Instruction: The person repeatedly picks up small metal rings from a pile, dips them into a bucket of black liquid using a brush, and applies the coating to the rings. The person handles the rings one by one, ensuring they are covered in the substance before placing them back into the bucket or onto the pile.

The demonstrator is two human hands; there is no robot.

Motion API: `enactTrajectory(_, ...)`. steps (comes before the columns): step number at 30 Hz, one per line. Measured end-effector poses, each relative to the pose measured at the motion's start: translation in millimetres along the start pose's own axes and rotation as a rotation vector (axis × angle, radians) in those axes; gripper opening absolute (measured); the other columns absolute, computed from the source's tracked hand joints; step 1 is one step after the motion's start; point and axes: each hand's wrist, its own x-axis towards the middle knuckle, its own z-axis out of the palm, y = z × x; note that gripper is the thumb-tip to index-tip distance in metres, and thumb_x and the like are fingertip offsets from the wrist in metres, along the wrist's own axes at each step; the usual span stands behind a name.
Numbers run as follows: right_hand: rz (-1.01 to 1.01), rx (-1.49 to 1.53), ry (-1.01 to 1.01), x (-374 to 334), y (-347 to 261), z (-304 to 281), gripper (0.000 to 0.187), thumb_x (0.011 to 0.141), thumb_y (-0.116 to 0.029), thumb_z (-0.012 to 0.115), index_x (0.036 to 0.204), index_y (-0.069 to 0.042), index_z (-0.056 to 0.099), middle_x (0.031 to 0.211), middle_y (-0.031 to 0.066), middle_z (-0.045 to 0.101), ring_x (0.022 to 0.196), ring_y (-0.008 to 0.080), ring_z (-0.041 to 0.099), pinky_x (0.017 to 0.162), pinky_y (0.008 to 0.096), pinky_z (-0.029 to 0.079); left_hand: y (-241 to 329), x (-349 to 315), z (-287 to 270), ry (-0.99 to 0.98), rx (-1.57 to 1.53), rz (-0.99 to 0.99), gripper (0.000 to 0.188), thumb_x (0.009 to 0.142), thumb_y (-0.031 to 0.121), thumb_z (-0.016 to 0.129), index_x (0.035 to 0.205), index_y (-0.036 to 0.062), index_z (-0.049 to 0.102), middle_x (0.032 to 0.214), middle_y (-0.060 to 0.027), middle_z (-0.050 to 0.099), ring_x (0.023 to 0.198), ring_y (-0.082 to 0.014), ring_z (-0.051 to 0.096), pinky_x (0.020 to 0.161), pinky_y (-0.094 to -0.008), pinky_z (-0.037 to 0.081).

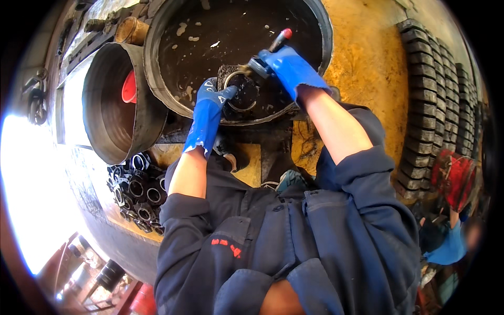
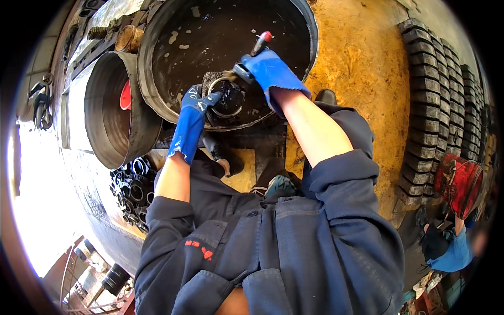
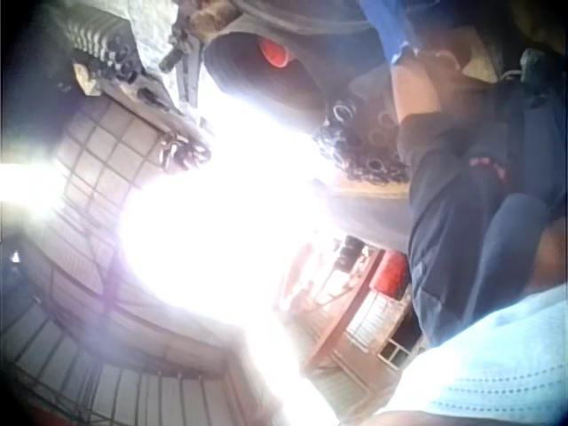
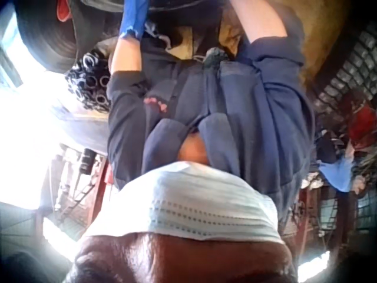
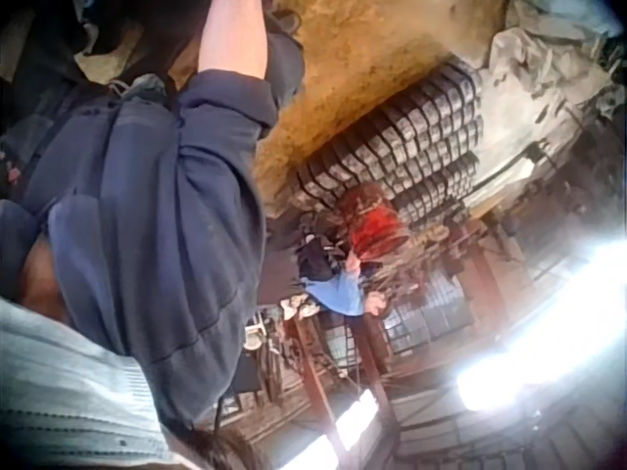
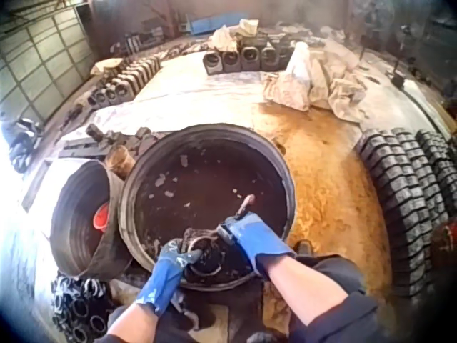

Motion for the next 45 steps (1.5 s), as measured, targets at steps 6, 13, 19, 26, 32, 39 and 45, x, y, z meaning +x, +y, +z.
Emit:
enactTrajectory(6,0.06,-0.276,0.264,6.6,2.2,7.0,0.039,0.09,-0.037,0.069,0.109,-0.005,0.077,0.107,0.0216,0.076,0.105,0.0374,0.073,0.091,0.0425,0.056,0.0,-9.4,-1.5,0.048,-0.186,-0.046,0.037,0.084,0.003,0.082,0.118,-0.0048,0.068,0.102,-0.0116,0.076,0.088,-0.0197,0.071,0.082,-0.0331,0.059)
enactTrajectory(13,-0.243,-0.147,0.029,-11.3,-38.9,50.9,0.036,0.096,-0.04,0.068,0.104,-0.005,0.076,0.094,0.0155,0.077,0.092,0.0284,0.074,0.085,0.0381,0.057,28.9,-36.6,-15.2,0.065,0.326,0.092,0.043,0.098,0.005,0.06,0.14,-0.004,0.055,0.123,-0.0217,0.07,0.11,-0.0331,0.068,0.1,-0.0407,0.052)
enactTrajectory(19,-0.638,-0.175,-0.259,-54.2,-28.5,63.1,0.02,0.094,-0.022,0.072,0.11,-0.011,0.075,0.097,0.0121,0.077,0.09,0.0236,0.075,0.08,0.037,0.059,53.8,-81.9,-29.1,0.121,0.797,0.287,0.049,0.11,0.011,0.04,0.157,0.0015,0.039,0.149,-0.0252,0.053,0.136,-0.0363,0.054,0.112,-0.0406,0.042)
enactTrajectory(26,-0.881,-0.564,-0.437,-77.7,-10.4,43.0,0.017,0.086,-0.019,0.073,0.103,-0.013,0.073,0.097,0.0154,0.072,0.091,0.0399,0.069,0.077,0.044,0.058,54.8,-67.3,-14.0,0.01,-0.042,0.175,0.049,0.115,0.034,0.036,0.139,-0.0015,0.06,0.133,-0.017,0.067,0.123,-0.025,0.063,0.106,-0.0351,0.047)
enactTrajectory(32,-0.814,-0.491,-0.361,-79.0,-12.4,11.2,0.02,0.083,-0.021,0.077,0.101,-0.012,0.078,0.099,0.0158,0.075,0.092,0.0368,0.072,0.08,0.0425,0.059,56.7,-67.6,-0.3,-0.049,-0.587,0.068,0.047,0.113,0.04,0.045,0.123,0.0022,0.072,0.113,-0.0041,0.075,0.101,-0.0113,0.067,0.091,-0.0286,0.053)
enactTrajectory(39,-0.282,-0.348,0.135,-8.9,29.3,0.0,0.024,0.093,-0.024,0.073,0.102,-0.003,0.076,0.095,0.0131,0.078,0.09,0.0272,0.076,0.081,0.0362,0.057,44.6,-39.7,-4.5,-0.081,-0.423,0.067,0.048,0.113,0.04,0.045,0.115,0.0007,0.072,0.104,-0.0025,0.073,0.088,-0.0097,0.063,0.082,-0.0299,0.052)
enactTrajectory(45,-0.2,0.049,0.075,-5.3,-24.5,31.7,0.025,0.097,-0.025,0.07,0.099,0.0,0.075,0.092,0.0102,0.078,0.088,0.0217,0.074,0.078,0.0373,0.056,51.2,-50.5,-1.9,0.083,-0.332,0.078,0.053,0.11,0.048,0.049,0.117,-0.0008,0.07,0.104,-0.0053,0.073,0.093,-0.0115,0.063,0.085,-0.0304,0.051)
